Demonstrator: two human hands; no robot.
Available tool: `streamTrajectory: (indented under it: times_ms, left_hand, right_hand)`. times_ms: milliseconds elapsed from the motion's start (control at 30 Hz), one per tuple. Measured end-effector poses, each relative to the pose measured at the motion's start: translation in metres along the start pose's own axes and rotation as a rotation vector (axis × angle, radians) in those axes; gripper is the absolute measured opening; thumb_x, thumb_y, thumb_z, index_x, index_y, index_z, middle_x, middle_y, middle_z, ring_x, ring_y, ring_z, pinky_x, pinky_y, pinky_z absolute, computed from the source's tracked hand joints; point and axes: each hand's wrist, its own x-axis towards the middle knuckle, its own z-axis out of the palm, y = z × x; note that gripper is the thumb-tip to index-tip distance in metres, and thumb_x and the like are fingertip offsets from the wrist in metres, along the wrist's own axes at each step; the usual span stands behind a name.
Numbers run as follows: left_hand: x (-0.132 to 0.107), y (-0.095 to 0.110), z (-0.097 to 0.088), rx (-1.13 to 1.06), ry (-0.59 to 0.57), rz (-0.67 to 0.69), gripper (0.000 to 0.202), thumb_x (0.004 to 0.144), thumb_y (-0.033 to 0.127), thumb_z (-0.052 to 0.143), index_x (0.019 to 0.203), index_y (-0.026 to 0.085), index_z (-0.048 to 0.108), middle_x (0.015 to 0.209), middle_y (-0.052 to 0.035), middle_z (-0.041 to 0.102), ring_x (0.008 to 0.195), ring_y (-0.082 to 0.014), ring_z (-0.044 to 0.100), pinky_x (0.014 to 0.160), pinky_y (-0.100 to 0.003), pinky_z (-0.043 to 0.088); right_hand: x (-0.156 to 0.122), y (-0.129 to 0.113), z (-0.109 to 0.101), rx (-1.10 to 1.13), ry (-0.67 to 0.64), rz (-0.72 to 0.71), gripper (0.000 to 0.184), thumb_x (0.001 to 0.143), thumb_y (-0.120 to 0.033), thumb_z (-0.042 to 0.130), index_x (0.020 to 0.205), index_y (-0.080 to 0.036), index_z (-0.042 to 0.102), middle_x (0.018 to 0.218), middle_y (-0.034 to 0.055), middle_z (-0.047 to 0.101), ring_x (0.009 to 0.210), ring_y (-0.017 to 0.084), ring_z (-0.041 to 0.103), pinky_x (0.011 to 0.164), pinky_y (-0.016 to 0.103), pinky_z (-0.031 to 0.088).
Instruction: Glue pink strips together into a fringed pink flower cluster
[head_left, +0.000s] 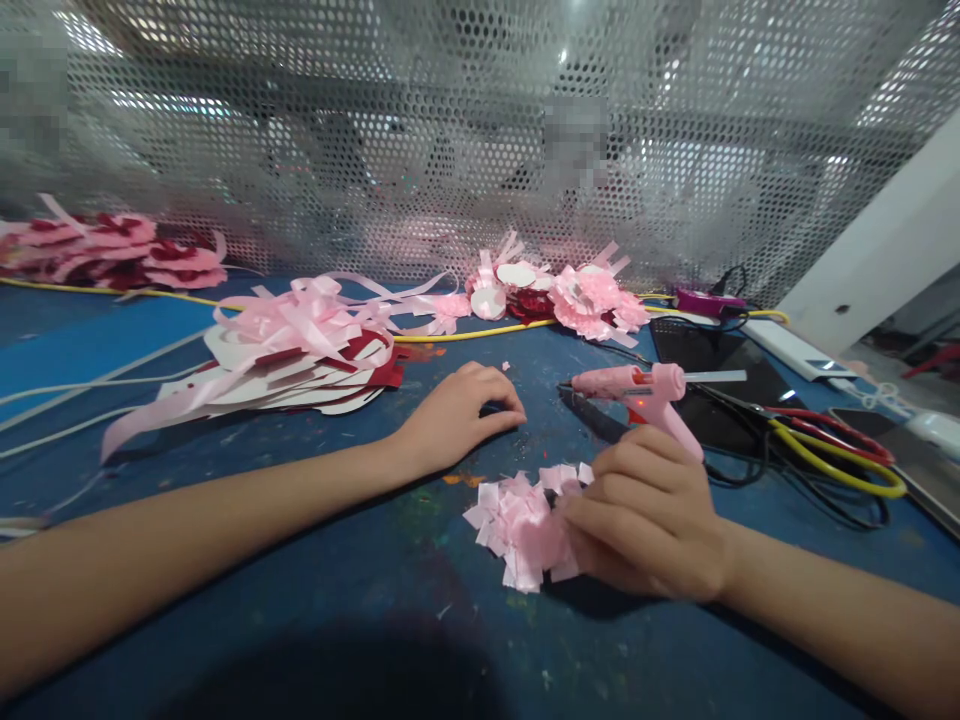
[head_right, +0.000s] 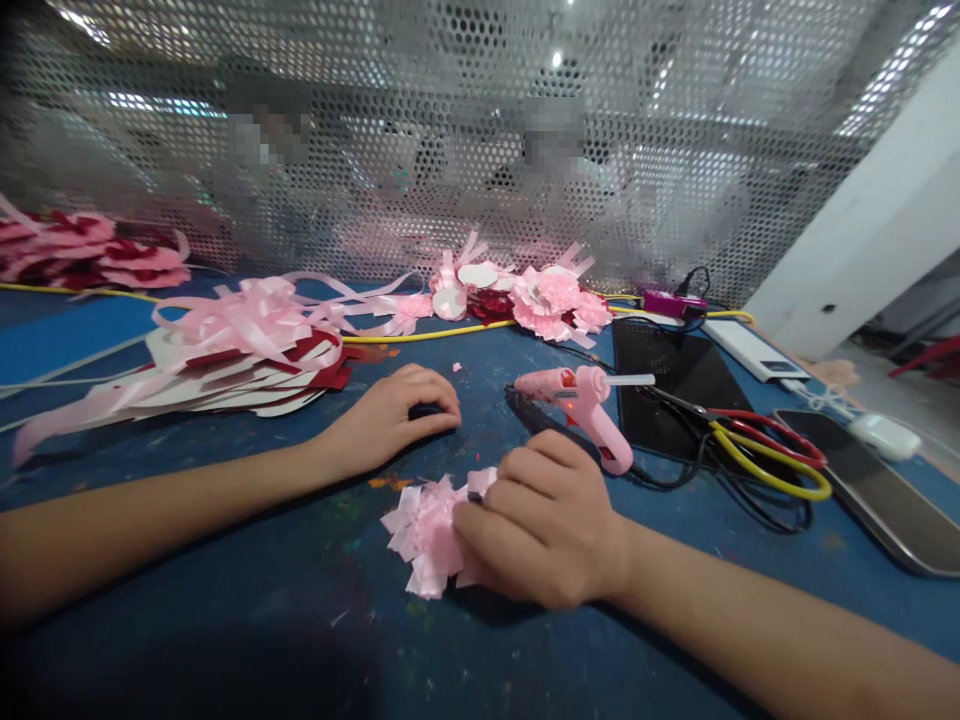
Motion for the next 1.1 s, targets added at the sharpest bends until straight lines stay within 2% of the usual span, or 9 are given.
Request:
streamTrajectory:
  times_ms: [167, 367, 500, 600, 700, 767, 833, 933, 1100]
  left_hand:
    - [-0.003, 0.003, 0.0, -0.258, 0.096, -0.161, 0.016, 0.09, 0.029, 0.046, 0.086, 0.016, 0.056, 0.08, 0.0, 0.064, 0.068, -0.0118, 0.059, 0.067, -0.025, 0.044]
    - [-0.001, -0.003, 0.001, -0.434, 0.183, -0.229, 0.019, 0.083, 0.034, 0.056, 0.082, 0.015, 0.056, 0.074, -0.001, 0.062, 0.061, -0.0098, 0.056, 0.057, -0.022, 0.045]
    - [0.002, -0.007, 0.001, -0.485, 0.204, -0.229, 0.019, 0.073, 0.031, 0.067, 0.075, 0.014, 0.059, 0.07, -0.0004, 0.062, 0.06, -0.0094, 0.057, 0.057, -0.022, 0.047]
    - [0.002, -0.008, 0.002, -0.549, 0.216, -0.235, 0.016, 0.069, 0.026, 0.071, 0.072, 0.014, 0.061, 0.07, -0.0001, 0.065, 0.062, -0.0096, 0.06, 0.061, -0.022, 0.05]
    - [0.001, -0.006, 0.002, -0.585, 0.206, -0.261, 0.012, 0.068, 0.024, 0.071, 0.073, 0.014, 0.066, 0.072, -0.0011, 0.068, 0.064, -0.0104, 0.062, 0.064, -0.023, 0.052]
    - [0.001, -0.004, 0.002, -0.597, 0.189, -0.281, 0.011, 0.068, 0.024, 0.072, 0.074, 0.014, 0.069, 0.073, -0.002, 0.071, 0.063, -0.0112, 0.063, 0.065, -0.024, 0.053]
    - [0.001, -0.002, 0.001, -0.606, 0.151, -0.293, 0.01, 0.067, 0.023, 0.072, 0.074, 0.015, 0.07, 0.072, -0.0026, 0.072, 0.063, -0.0118, 0.065, 0.066, -0.025, 0.054]
    - [0.002, 0.0, 0.0, -0.628, 0.085, -0.302, 0.009, 0.068, 0.022, 0.072, 0.074, 0.015, 0.072, 0.068, -0.0025, 0.072, 0.061, -0.0115, 0.065, 0.066, -0.024, 0.054]
    - [0.005, 0.0, -0.001, -0.686, 0.012, -0.369, 0.009, 0.073, 0.02, 0.068, 0.08, 0.015, 0.072, 0.069, -0.0017, 0.072, 0.062, -0.0098, 0.065, 0.068, -0.023, 0.054]
  right_hand:
    - [0.008, -0.01, -0.009, 0.032, 0.164, 0.269, 0.011, 0.071, -0.005, 0.058, 0.075, -0.015, 0.057, 0.063, 0.0029, 0.062, 0.065, 0.016, 0.051, 0.061, 0.033, 0.044]
    - [0.009, -0.023, -0.019, 0.023, 0.086, 0.222, 0.01, 0.069, -0.009, 0.061, 0.074, -0.017, 0.057, 0.062, 0.0003, 0.063, 0.064, 0.016, 0.052, 0.061, 0.034, 0.04]
    - [-0.009, -0.019, -0.035, -0.024, 0.055, 0.546, 0.009, 0.077, -0.012, 0.056, 0.076, -0.021, 0.055, 0.062, 0.0001, 0.059, 0.064, 0.017, 0.052, 0.065, 0.035, 0.039]
    - [-0.03, -0.007, -0.046, -0.204, 0.049, 0.672, 0.006, 0.08, -0.021, 0.057, 0.075, -0.022, 0.056, 0.06, -0.0002, 0.054, 0.057, 0.016, 0.048, 0.06, 0.034, 0.036]
    - [-0.049, 0.011, -0.048, -0.392, -0.013, 0.871, 0.021, 0.08, -0.039, 0.058, 0.07, -0.021, 0.051, 0.058, -0.0009, 0.047, 0.054, 0.016, 0.045, 0.057, 0.033, 0.035]
    - [-0.056, 0.024, -0.043, -0.424, -0.07, 0.985, 0.034, 0.074, -0.052, 0.061, 0.082, -0.019, 0.053, 0.071, 0.0032, 0.055, 0.064, 0.02, 0.053, 0.059, 0.034, 0.039]
    - [-0.061, 0.035, -0.037, -0.375, -0.215, 0.986, 0.05, 0.073, -0.057, 0.059, 0.1, -0.016, 0.053, 0.09, 0.0097, 0.06, 0.081, 0.027, 0.057, 0.068, 0.039, 0.044]
    - [-0.065, 0.043, -0.031, -0.308, -0.417, 0.884, 0.043, 0.081, -0.052, 0.052, 0.102, -0.015, 0.055, 0.102, 0.0136, 0.061, 0.094, 0.031, 0.056, 0.077, 0.044, 0.044]
    - [-0.063, 0.038, -0.036, -0.262, -0.342, 0.824, 0.025, 0.086, -0.038, 0.05, 0.097, -0.017, 0.059, 0.087, 0.0085, 0.065, 0.075, 0.024, 0.059, 0.065, 0.035, 0.046]
